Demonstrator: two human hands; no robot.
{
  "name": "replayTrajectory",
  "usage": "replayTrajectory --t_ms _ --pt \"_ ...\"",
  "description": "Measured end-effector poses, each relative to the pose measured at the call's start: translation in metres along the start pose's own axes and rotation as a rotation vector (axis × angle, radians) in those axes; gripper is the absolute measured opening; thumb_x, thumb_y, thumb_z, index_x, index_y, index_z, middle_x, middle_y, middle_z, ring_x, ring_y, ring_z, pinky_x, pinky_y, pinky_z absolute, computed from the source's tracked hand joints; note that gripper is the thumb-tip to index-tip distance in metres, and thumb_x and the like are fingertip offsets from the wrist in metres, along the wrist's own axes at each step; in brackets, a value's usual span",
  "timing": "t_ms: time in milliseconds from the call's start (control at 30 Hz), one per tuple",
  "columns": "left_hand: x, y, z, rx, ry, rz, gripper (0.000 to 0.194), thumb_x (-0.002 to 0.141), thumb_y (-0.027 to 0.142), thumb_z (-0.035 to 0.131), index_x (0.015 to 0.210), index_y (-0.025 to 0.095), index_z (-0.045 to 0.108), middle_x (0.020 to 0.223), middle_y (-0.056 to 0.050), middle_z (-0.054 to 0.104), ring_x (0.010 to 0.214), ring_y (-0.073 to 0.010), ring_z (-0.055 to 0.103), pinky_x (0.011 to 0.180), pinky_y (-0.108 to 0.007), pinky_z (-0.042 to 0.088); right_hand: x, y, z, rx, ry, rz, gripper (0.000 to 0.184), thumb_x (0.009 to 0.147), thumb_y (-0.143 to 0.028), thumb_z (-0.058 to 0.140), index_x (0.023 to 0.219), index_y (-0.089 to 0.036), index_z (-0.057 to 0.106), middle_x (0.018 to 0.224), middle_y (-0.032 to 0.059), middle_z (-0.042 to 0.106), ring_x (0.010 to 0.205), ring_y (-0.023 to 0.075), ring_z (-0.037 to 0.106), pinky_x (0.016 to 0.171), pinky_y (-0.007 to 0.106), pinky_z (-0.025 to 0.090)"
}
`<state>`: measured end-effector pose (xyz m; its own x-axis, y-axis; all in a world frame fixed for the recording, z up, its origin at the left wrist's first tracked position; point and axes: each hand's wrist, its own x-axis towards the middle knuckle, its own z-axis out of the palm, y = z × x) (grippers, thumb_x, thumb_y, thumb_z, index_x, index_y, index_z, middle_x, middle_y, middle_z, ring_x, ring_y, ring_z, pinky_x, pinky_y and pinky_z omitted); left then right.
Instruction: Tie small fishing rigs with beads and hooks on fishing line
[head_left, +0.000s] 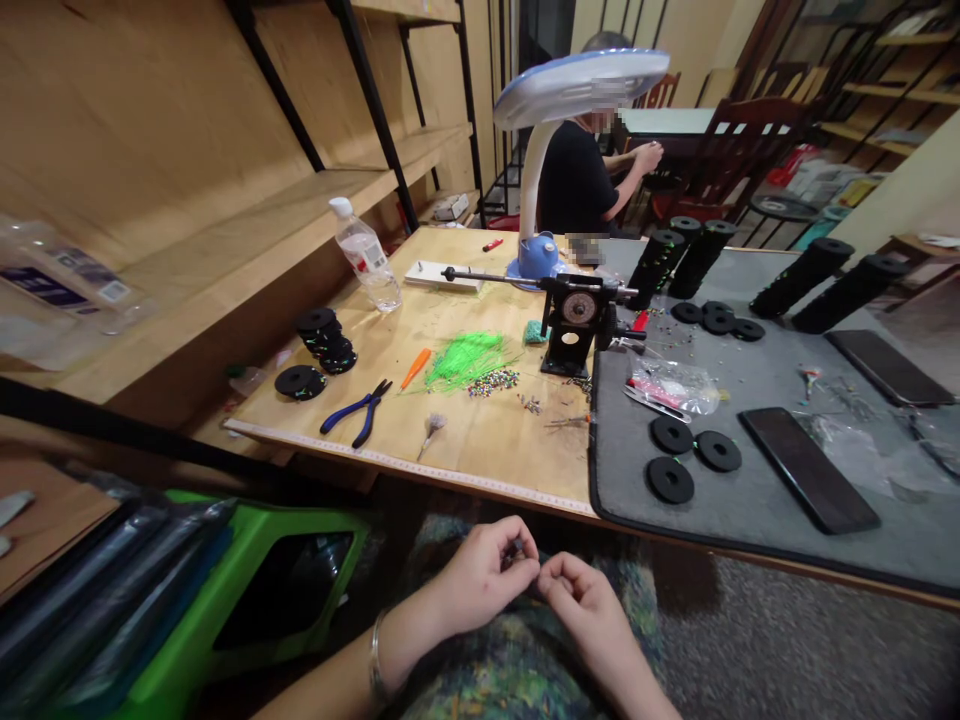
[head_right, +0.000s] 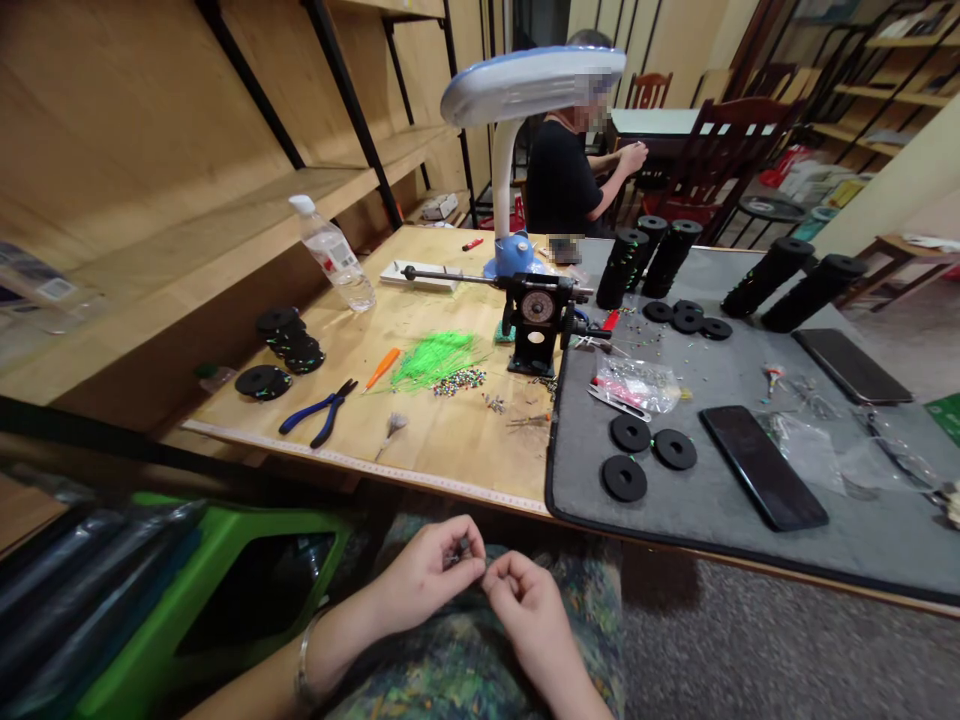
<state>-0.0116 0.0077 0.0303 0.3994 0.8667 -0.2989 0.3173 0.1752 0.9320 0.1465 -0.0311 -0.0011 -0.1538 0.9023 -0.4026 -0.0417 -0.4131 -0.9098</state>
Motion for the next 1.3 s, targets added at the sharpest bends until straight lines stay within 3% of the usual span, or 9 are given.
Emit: replayTrajectory --t_ms 333,533,733,867,933,1000,1100,1200,1300 --pt "-0.003 0.006 -0.007 0.184 0.094 0.125 0.008 0.082 0.018 0.051 0.077 0.017 0.056 0.059 0.004 0.049 0.052 -0.0098 0.042 0.049 -0.021 0.03 -0.005 0.0 -0.002 -0.052 0.026 -0.078 0.016 0.068 -0.025 0.056 0.058 -0.021 0.045 0.054 -0.0068 0.035 0.052 0.0102 0.028 0.049 0.023 0.023" --pt "0.002 0.017 -0.035 0.377 0.259 0.265 0.014 0.09 0.022 0.048 0.08 0.018 0.057 0.064 0.002 0.053 0.057 -0.012 0.049 0.056 -0.022 0.038 -0.009 0.012 -0.007 0.236 0.074 0.005 0.023 0.076 -0.035 0.061 0.064 -0.021 0.048 0.043 -0.012 0.03 0.04 0.0063 0.018 0.04 0.02 0.013" --pt "0.037 0.022 -0.064 0.719 0.399 0.484 0.015 0.088 0.02 0.052 0.1 0.016 0.06 0.097 -0.01 0.066 0.09 -0.0227 0.061 0.081 -0.035 0.049 -0.012 0.005 -0.005 0.452 0.041 0.028 0.032 0.075 -0.044 0.07 0.07 -0.02 0.051 0.041 -0.012 0.038 0.037 0.0038 0.018 0.037 0.016 0.013" --pt "0.048 0.028 -0.067 0.861 0.394 0.599 0.03 0.084 0.016 0.057 0.114 0.017 0.059 0.124 -0.012 0.061 0.12 -0.0293 0.049 0.101 -0.046 0.041 -0.012 0.001 -0.004 0.505 0.032 0.045 0.035 0.074 -0.047 0.073 0.071 -0.019 0.053 0.042 -0.0103 0.044 0.035 0.0031 0.024 0.035 0.014 0.016" --pt "0.044 0.033 -0.063 0.845 0.403 0.611 0.026 0.086 0.016 0.055 0.111 0.018 0.062 0.124 -0.011 0.063 0.121 -0.0299 0.047 0.101 -0.046 0.041 -0.013 -0.001 -0.004 0.516 0.049 0.065 0.035 0.072 -0.045 0.076 0.072 -0.019 0.053 0.044 -0.0094 0.047 0.036 0.0032 0.028 0.036 0.013 0.019" --pt "0.033 0.036 -0.055 0.743 0.384 0.558 0.02 0.088 0.017 0.053 0.104 0.017 0.065 0.11 -0.01 0.068 0.108 -0.0276 0.055 0.092 -0.043 0.045 -0.013 -0.002 -0.004 0.513 0.066 0.067 0.035 0.071 -0.045 0.077 0.072 -0.019 0.054 0.046 -0.0088 0.049 0.038 0.0035 0.032 0.037 0.013 0.022" --pt "0.017 0.035 -0.037 0.459 0.211 0.378 0.015 0.084 0.023 0.06 0.096 0.018 0.068 0.088 -0.006 0.069 0.08 -0.0195 0.06 0.074 -0.032 0.049 -0.013 -0.004 -0.004 0.484 0.07 0.036 0.036 0.071 -0.046 0.077 0.072 -0.018 0.054 0.046 -0.0088 0.048 0.038 0.0038 0.033 0.037 0.013 0.023" --pt "0.008 0.03 -0.019 0.198 -0.019 0.289 0.022 0.076 0.023 0.07 0.098 0.019 0.069 0.098 -0.006 0.068 0.082 -0.0176 0.06 0.069 -0.025 0.047 -0.012 -0.005 -0.002 0.458 0.044 0.019 0.037 0.072 -0.048 0.076 0.071 -0.018 0.055 0.045 -0.0091 0.047 0.037 0.0036 0.032 0.037 0.013 0.024" --pt "0.008 0.027 -0.01 0.08 -0.058 0.245 0.01 0.081 0.02 0.063 0.083 0.016 0.072 0.084 -0.005 0.07 0.075 -0.0159 0.061 0.065 -0.023 0.044 -0.009 -0.001 -0.002 0.43 0.012 0.011 0.038 0.071 -0.05 0.076 0.072 -0.018 0.055 0.045 -0.0091 0.048 0.037 0.0034 0.031 0.036 0.013 0.023"
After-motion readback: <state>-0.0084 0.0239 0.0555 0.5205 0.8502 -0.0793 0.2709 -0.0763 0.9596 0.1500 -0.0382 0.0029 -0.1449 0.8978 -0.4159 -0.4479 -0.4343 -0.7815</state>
